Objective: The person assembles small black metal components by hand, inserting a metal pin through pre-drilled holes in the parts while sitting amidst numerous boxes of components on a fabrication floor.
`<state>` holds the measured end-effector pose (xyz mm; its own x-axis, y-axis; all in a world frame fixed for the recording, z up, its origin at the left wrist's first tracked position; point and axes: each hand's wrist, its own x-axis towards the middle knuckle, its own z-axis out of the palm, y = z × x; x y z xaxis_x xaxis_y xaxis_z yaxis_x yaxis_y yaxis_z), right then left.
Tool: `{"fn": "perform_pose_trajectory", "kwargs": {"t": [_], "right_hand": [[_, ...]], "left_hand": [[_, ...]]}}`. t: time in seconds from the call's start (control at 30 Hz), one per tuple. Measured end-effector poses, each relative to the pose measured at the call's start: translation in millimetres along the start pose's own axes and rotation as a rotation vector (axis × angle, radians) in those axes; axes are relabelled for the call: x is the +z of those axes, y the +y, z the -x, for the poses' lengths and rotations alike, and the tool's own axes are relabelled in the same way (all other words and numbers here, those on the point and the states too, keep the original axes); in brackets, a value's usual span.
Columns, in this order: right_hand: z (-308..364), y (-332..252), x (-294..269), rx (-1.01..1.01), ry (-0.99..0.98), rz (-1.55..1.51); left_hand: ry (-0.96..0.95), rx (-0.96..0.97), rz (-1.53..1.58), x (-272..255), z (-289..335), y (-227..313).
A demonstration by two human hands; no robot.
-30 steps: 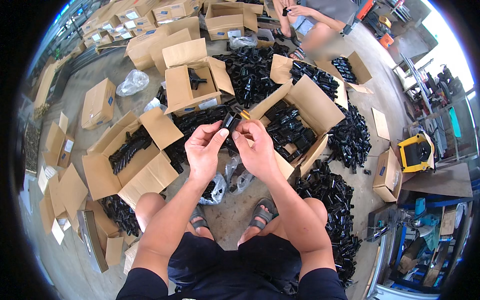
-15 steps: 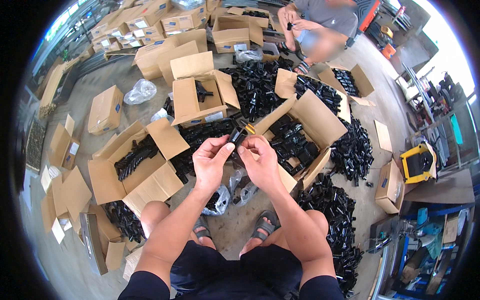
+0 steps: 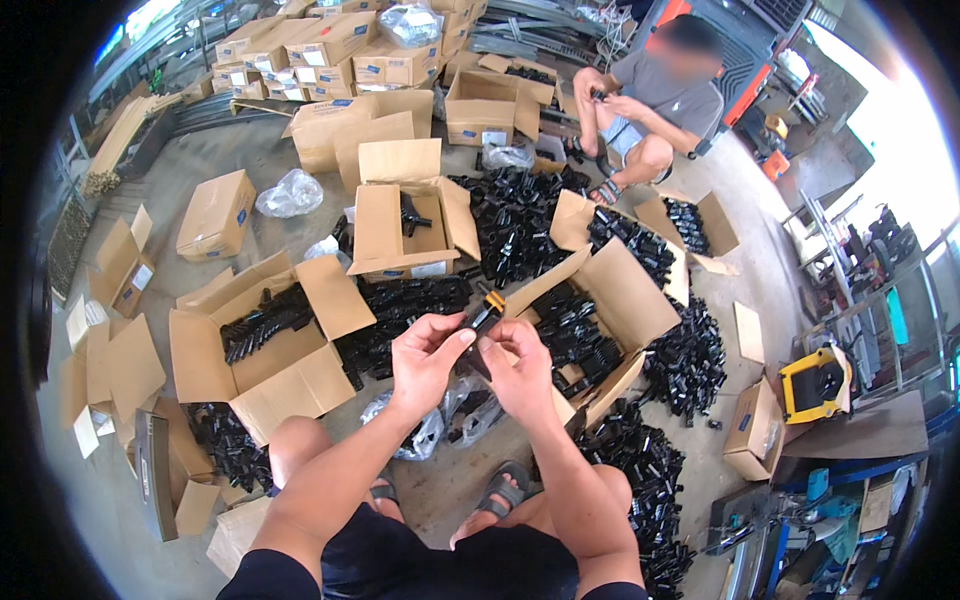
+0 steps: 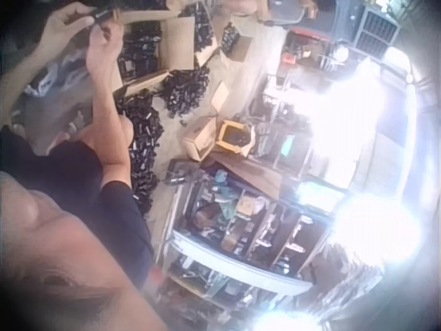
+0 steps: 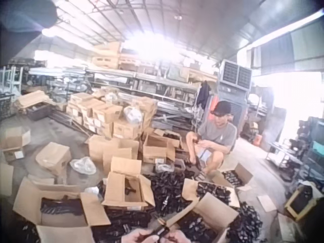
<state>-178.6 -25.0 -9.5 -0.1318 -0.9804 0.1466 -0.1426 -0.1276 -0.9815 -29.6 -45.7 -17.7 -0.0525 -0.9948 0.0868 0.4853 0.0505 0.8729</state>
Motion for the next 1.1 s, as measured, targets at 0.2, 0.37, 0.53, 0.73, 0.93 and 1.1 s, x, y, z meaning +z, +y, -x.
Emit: {"fn": "perform_pose_trajectory", "kwargs": {"t": [0.2,0.37,0.53,0.73,0.93,1.1], "right_hand": [[-2,-1,0,0.002,-0.011,-0.018],[-1,-6,-1,-0.068,0.017,0.048],[1,-7,4,-0.061,-0.038,-0.014],[3,1,4,-0.079,-0.019,-0.021],[7,-15,8,0.031,-0.013,-0.064],[8,-27,17,0.092,-0.144,0.130]], "left_hand": [[-0.011,0.042,0.055,2,-3,-2],[-0.025,0.046,0.042,2,-4,-4],[-0.014,0.067,0.093,-2,-4,-11],[-0.041,0.042,0.092,-5,-1,-10],[-0.011,-0.016,0.078,-4,-2,-2],[0.124,0.022,-0.179,-3,-7,13]]}}
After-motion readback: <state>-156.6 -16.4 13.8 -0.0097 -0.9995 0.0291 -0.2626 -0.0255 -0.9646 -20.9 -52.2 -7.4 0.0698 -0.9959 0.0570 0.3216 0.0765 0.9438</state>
